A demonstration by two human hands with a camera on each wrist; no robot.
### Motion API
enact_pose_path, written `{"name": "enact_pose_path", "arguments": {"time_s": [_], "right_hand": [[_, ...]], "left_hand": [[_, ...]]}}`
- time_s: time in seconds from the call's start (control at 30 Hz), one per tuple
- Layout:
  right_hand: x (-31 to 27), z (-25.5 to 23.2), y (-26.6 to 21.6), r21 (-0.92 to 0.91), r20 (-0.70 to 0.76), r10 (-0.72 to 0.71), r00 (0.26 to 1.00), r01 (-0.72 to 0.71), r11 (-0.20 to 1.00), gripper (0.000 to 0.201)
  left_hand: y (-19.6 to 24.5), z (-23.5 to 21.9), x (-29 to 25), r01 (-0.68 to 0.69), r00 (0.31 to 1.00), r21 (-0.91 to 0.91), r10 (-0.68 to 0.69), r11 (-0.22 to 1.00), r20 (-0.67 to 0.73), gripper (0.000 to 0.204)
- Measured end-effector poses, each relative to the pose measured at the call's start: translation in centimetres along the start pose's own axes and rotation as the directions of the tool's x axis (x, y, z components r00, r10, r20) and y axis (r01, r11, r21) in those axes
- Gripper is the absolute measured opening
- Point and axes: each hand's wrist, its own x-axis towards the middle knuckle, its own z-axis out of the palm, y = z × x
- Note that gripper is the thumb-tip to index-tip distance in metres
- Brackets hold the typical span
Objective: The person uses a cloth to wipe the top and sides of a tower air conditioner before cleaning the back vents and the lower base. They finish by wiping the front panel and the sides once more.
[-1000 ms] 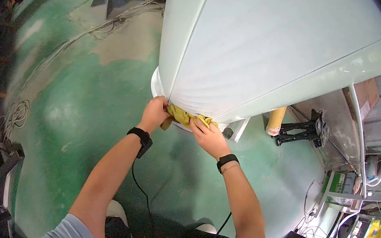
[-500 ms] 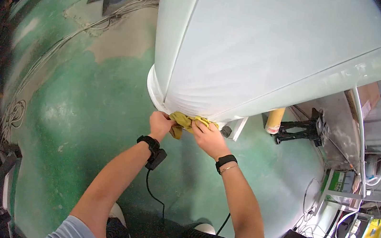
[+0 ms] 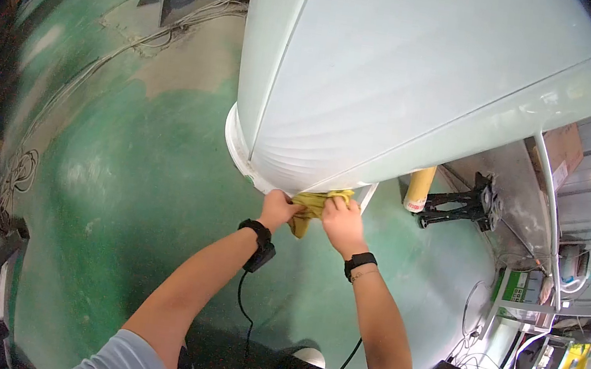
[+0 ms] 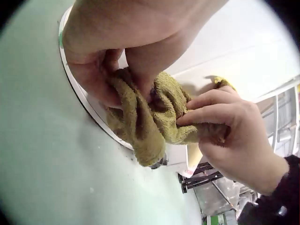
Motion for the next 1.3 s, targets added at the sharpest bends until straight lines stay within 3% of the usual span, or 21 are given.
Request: {"name": "enact_pose_path", "arguments": {"time_s": [0.07,0.17,0.2,0.3,0.37,0.4,0.5,0.53,0.63,0.67,0.77,0.8,0.87,0.97,1.07,1.17,1.27,1.3], "right_hand": [[-1.1,-0.2,1.1,0.027,0.057,0.134,0.989,-0.136,0.990,0.008],[-2.9,-1.0,2.6,0.064,0.059,0.326,0.944,-0.329,0.942,0.005],[-3.4,-1.0,3.0,0.097,0.028,0.375,0.927,-0.376,0.922,0.005],[-3.8,-2.4,3.0,0.239,-0.025,0.485,0.874,-0.466,0.852,0.008],[-3.6,-3.3,3.0,0.388,-0.021,0.535,0.845,-0.486,0.783,0.013],[-3.3,-3.8,3.1,0.485,-0.014,0.558,0.830,-0.482,0.729,0.016],[-1.6,-6.1,3.0,0.741,0.050,0.589,0.807,-0.425,0.519,0.025],[-1.0,-7.3,2.8,0.810,0.094,0.576,0.812,-0.399,0.431,0.027],[0.6,-10.9,2.0,0.927,0.142,0.499,0.855,-0.292,0.237,0.032],[0.9,-11.8,1.8,0.950,0.141,0.469,0.872,-0.253,0.185,0.033],[1.3,-13.9,1.7,0.971,0.166,0.428,0.889,-0.223,0.086,0.036],[1.2,-14.4,1.7,0.974,0.146,0.416,0.897,-0.204,0.098,0.037],[1.0,-15.3,1.9,0.979,0.107,0.390,0.915,-0.166,0.121,0.040],[0.4,-15.8,2.2,0.974,0.215,0.426,0.879,-0.227,-0.024,0.043],[0.2,-16.6,1.4,0.977,0.211,0.399,0.892,-0.201,-0.067,0.052],[0.4,-17.3,-0.4,0.988,0.148,0.400,0.905,-0.113,-0.109,0.071],[1.2,-15.8,-2.5,0.998,-0.059,0.490,0.870,0.044,0.041,0.088],[1.4,-15.8,-2.8,0.999,-0.036,0.516,0.856,0.045,-0.005,0.090]], "left_hand": [[2.8,0.8,-1.3,0.049,0.988,0.036,-0.054,0.998,0.142,0.043],[2.7,4.0,-1.6,-0.034,0.957,-0.180,0.084,0.983,0.277,0.053],[2.9,4.6,-1.6,-0.036,0.954,-0.097,0.063,0.995,0.293,0.057],[5.6,2.5,-3.5,0.054,0.913,-0.131,0.004,0.990,0.409,0.056],[5.8,1.2,-2.8,-0.002,0.870,0.007,-0.001,1.000,0.493,0.056],[5.7,0.5,-2.7,-0.036,0.847,0.074,-0.009,0.997,0.532,0.055],[5.7,-2.1,-3.6,-0.041,0.764,-0.047,0.062,0.998,0.642,0.059],[6.4,-3.2,-3.9,0.022,0.723,0.008,-0.021,1.000,0.691,0.074],[8.8,-5.6,-6.0,0.109,0.758,-0.043,-0.055,0.993,0.650,0.091],[9.3,-6.2,-6.2,0.102,0.716,-0.074,-0.021,0.992,0.698,0.096],[10.3,-7.3,-6.8,0.027,0.701,-0.153,0.090,0.988,0.708,0.080],[10.1,-7.2,-6.2,0.037,0.693,-0.182,0.106,0.983,0.713,0.068],[10.8,-8.0,-5.9,0.051,0.697,-0.250,0.145,0.967,0.702,0.062],[12.6,-9.7,-6.2,0.066,0.713,-0.379,0.222,0.923,0.665,0.054],[14.6,-11.4,-6.9,0.036,0.741,-0.467,0.290,0.883,0.605,0.054],[15.7,-11.8,-7.7,0.076,0.761,-0.576,0.326,0.814,0.561,0.053],[16.4,-11.8,-8.6,0.136,0.763,-0.641,0.333,0.755,0.554,0.053],[16.6,-11.9,-8.9,0.146,0.754,-0.648,0.340,0.747,0.562,0.053]]}}
